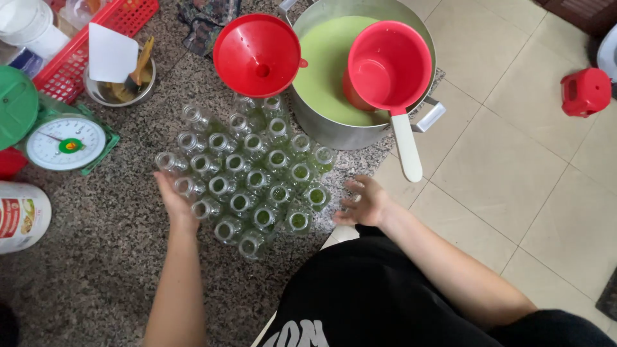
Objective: Bottling a green liquid into small glass bottles using a funnel and a ladle.
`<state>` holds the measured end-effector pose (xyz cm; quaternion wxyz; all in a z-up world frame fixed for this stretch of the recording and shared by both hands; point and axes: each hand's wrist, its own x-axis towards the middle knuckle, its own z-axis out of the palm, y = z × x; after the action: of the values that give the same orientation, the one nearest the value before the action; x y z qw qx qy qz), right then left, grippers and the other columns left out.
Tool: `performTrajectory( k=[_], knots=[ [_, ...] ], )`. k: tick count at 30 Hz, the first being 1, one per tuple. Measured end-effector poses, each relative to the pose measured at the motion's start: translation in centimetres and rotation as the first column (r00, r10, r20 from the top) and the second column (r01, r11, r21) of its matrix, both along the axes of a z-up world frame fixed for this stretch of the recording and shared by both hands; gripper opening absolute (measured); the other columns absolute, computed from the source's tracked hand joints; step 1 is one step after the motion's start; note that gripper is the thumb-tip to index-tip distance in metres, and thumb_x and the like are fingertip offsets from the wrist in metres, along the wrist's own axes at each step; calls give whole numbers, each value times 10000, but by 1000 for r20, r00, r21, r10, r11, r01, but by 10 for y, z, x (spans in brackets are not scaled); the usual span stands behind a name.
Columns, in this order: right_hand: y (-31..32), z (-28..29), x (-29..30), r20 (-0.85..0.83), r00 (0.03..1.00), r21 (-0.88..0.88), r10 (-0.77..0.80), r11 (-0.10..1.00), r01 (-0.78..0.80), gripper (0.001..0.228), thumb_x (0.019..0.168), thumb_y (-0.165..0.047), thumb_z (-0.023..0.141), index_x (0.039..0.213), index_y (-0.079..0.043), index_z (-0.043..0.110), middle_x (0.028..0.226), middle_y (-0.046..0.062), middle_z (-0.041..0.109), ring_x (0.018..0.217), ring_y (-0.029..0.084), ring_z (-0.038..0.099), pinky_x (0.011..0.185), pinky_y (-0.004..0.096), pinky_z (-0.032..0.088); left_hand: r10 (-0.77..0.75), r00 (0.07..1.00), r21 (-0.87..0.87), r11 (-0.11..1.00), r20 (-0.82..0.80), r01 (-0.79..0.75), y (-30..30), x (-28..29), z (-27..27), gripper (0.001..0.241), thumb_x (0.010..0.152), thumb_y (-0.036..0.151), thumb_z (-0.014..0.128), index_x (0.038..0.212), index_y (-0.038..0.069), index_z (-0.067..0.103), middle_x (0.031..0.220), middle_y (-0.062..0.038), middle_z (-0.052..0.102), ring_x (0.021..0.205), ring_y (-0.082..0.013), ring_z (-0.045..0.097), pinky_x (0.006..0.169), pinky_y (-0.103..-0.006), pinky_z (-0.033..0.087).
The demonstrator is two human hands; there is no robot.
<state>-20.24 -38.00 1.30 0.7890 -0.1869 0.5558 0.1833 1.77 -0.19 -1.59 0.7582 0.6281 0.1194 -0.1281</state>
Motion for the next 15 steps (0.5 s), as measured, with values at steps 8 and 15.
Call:
performTrajectory(
  k=[8,15],
  knots=[
    [30,15,27,58,995,166,79,982,-87,948,919,-740,426,1636,-161,205,1687,237,143,1494,599,97,1077,830,137,-77,997,-203,976,-11,74,-17,11,-12,773,988,707,307,1508,157,462,1530,-92,506,1405,-316,484,1161,-527,388],
    [44,34,32,57,994,178,88,979,-97,957,890,-758,434,1639,-195,240,1679,211,243,1522,530,125,1140,814,116,-117,991,-154,982,-68,106,-38,12,-11,752,990,687,281,1473,147,483,1479,-104,538,1346,-303,518,1096,-528,428]
  ],
)
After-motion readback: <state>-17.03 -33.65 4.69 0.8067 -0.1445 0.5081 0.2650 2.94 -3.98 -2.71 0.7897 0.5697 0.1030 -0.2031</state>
